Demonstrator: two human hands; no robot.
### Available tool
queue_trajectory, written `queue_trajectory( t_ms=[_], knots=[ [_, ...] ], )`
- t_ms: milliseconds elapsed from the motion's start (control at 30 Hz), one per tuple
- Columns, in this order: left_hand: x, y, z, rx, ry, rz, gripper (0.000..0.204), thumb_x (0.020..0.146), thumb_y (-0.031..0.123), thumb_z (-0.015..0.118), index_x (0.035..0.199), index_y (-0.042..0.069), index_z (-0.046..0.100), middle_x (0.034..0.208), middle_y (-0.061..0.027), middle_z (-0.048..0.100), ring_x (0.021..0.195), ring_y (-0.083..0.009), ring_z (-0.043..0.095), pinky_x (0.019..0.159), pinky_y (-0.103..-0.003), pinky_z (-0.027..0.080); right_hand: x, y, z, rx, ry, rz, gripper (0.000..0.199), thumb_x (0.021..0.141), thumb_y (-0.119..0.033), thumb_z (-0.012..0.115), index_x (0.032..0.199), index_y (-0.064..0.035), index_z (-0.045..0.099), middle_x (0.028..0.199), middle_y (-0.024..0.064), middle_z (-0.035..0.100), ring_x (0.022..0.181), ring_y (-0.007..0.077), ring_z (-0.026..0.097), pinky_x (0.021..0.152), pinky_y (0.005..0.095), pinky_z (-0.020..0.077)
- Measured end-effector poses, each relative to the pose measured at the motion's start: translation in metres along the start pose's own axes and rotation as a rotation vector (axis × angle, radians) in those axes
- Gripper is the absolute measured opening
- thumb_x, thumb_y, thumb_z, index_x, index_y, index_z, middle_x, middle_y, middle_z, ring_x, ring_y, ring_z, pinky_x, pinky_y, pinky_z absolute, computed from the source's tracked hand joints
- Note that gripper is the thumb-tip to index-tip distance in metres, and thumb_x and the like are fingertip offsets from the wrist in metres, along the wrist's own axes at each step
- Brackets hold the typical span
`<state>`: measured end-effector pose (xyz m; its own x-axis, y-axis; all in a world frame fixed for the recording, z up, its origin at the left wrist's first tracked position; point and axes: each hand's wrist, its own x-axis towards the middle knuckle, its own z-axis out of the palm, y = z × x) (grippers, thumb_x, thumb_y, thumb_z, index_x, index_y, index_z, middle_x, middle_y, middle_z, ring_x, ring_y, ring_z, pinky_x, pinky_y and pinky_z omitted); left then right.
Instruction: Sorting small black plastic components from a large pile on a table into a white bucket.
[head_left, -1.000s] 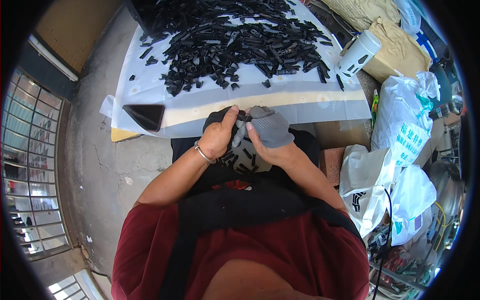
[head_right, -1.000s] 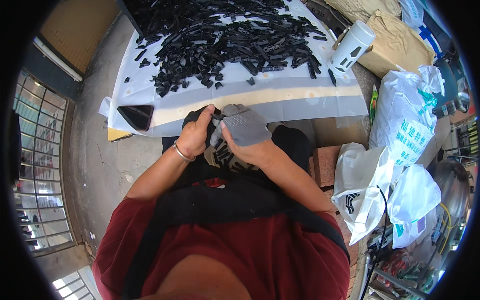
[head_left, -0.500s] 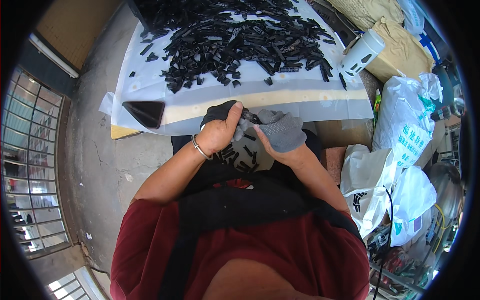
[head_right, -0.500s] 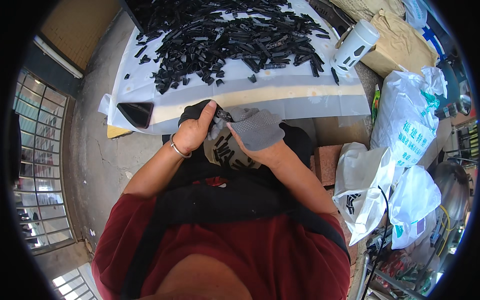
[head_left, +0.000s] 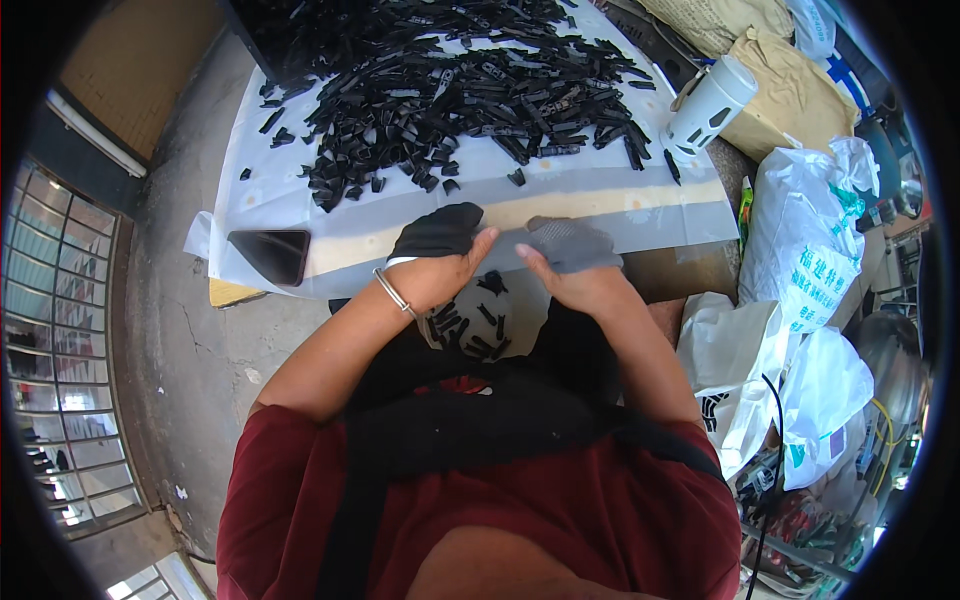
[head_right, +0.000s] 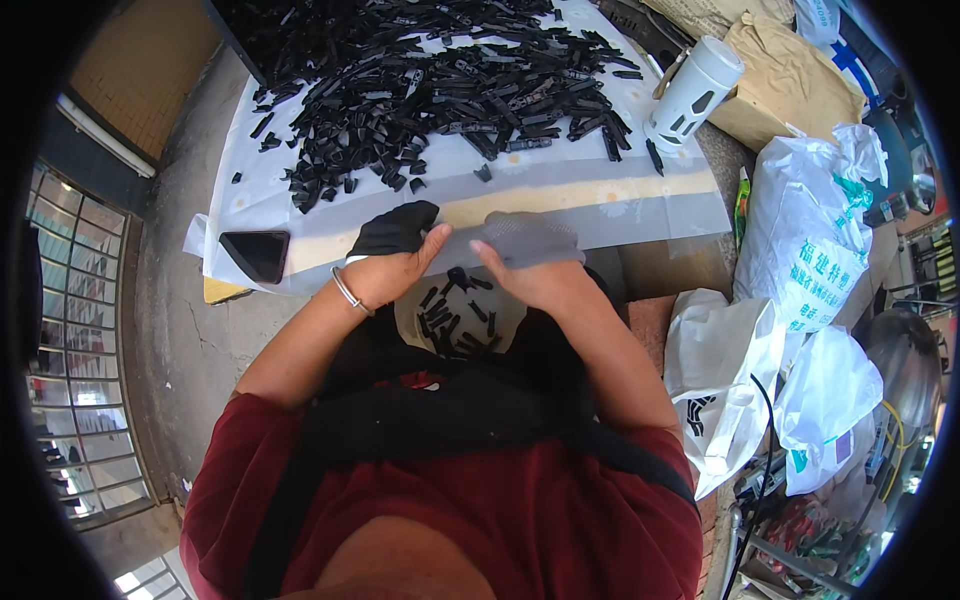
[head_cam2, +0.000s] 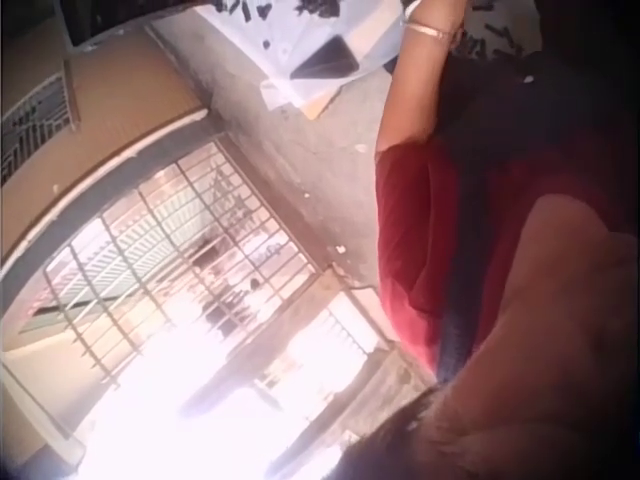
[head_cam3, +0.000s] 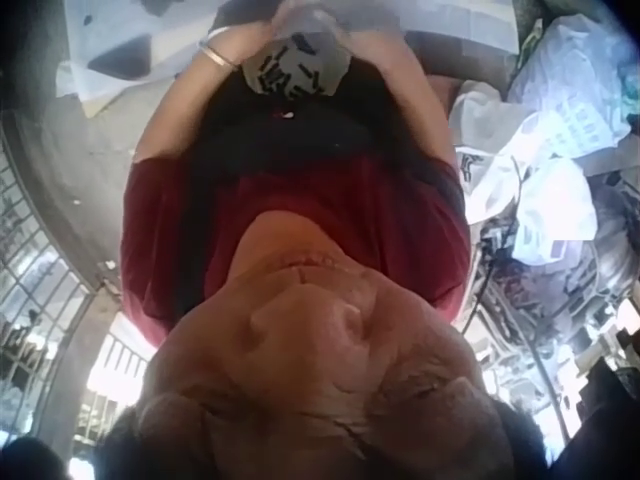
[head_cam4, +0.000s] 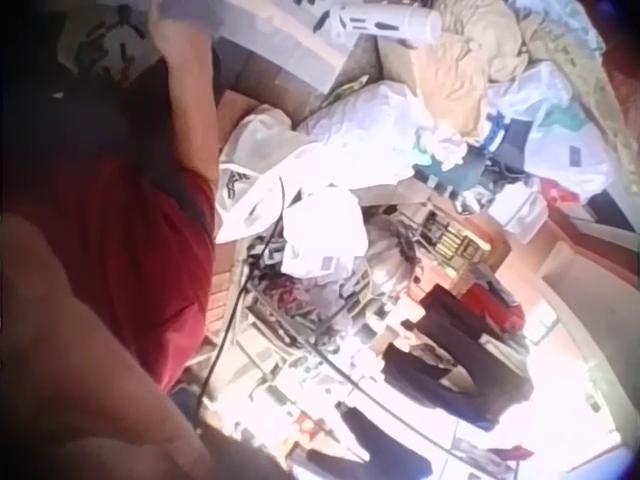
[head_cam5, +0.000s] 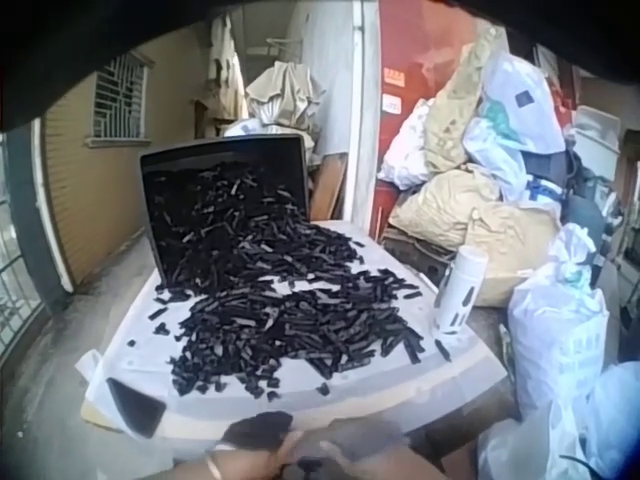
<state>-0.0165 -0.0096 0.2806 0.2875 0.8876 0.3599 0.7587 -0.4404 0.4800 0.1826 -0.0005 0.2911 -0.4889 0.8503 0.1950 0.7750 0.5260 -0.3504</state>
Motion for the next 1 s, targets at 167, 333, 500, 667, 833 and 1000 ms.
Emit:
queue_trajectory(
  t_ms=[167,333,500,667,833,1000],
  knots=[
    [0.072,0.004,0.034,0.255,-0.090,0.023,0.022,0.081,0.018,0.048,0.100,0.009,0.058,0.088,-0.0149,0.059,0.077,-0.0292,0.060,0.067,-0.038,0.048,0.072,0.056,-0.008,-0.150,0.138,0.229,0.033,0.088,-0.032,0.041,0.096,-0.0068,0.060,0.094,0.0152,0.061,0.088,0.0332,0.057,0.077,0.0417,0.0446],
    [0.096,-0.006,0.048,0.339,-0.246,-0.068,0.025,0.084,0.019,0.039,0.094,0.011,0.061,0.096,-0.0149,0.060,0.089,-0.0287,0.060,0.076,-0.040,0.048,0.081,0.049,-0.003,-0.271,-0.037,0.257,0.030,0.086,-0.031,0.046,0.095,-0.0053,0.059,0.093,0.0145,0.061,0.087,0.0331,0.057,0.075,0.0421,0.0448],
    [0.061,-0.022,0.032,0.196,-0.029,0.044,0.019,0.079,0.016,0.050,0.090,0.007,0.063,0.085,-0.0153,0.062,0.080,-0.0296,0.060,0.072,-0.036,0.047,0.054,0.044,0.003,-0.231,0.145,0.213,0.022,0.079,-0.018,0.054,0.093,-0.0028,0.059,0.093,0.0171,0.059,0.083,0.0350,0.056,0.074,0.0423,0.0448],
    [0.028,-0.026,0.021,-1.042,-0.121,-0.715,0.034,0.079,0.028,0.059,0.097,-0.001,0.062,0.087,-0.0115,0.063,0.075,-0.0160,0.059,0.067,-0.026,0.045,0.026,0.023,0.016,0.006,0.472,-0.097,0.020,0.076,-0.012,0.054,0.092,-0.0013,0.059,0.083,0.0161,0.059,0.076,0.0327,0.057,0.069,0.0406,0.0450],
    [-0.003,-0.015,0.020,-1.497,-0.061,-0.827,0.034,0.077,0.021,0.066,0.093,-0.009,0.060,0.089,-0.0092,0.060,0.076,-0.0119,0.054,0.064,-0.023,0.043,0.008,-0.029,0.017,-0.005,0.269,-0.128,0.020,0.076,-0.020,0.054,0.086,-0.0038,0.058,0.078,0.0112,0.058,0.073,0.0281,0.056,0.063,0.0389,0.0433],
    [-0.017,0.013,0.005,-1.344,0.013,-0.820,0.024,0.083,0.015,0.059,0.099,-0.004,0.059,0.093,-0.0121,0.061,0.078,-0.0210,0.060,0.069,-0.031,0.048,-0.001,-0.030,0.021,-0.014,0.377,-0.248,0.019,0.074,-0.021,0.060,0.085,-0.0056,0.058,0.077,0.0098,0.058,0.070,0.0274,0.056,0.061,0.0373,0.0432]
  ],
)
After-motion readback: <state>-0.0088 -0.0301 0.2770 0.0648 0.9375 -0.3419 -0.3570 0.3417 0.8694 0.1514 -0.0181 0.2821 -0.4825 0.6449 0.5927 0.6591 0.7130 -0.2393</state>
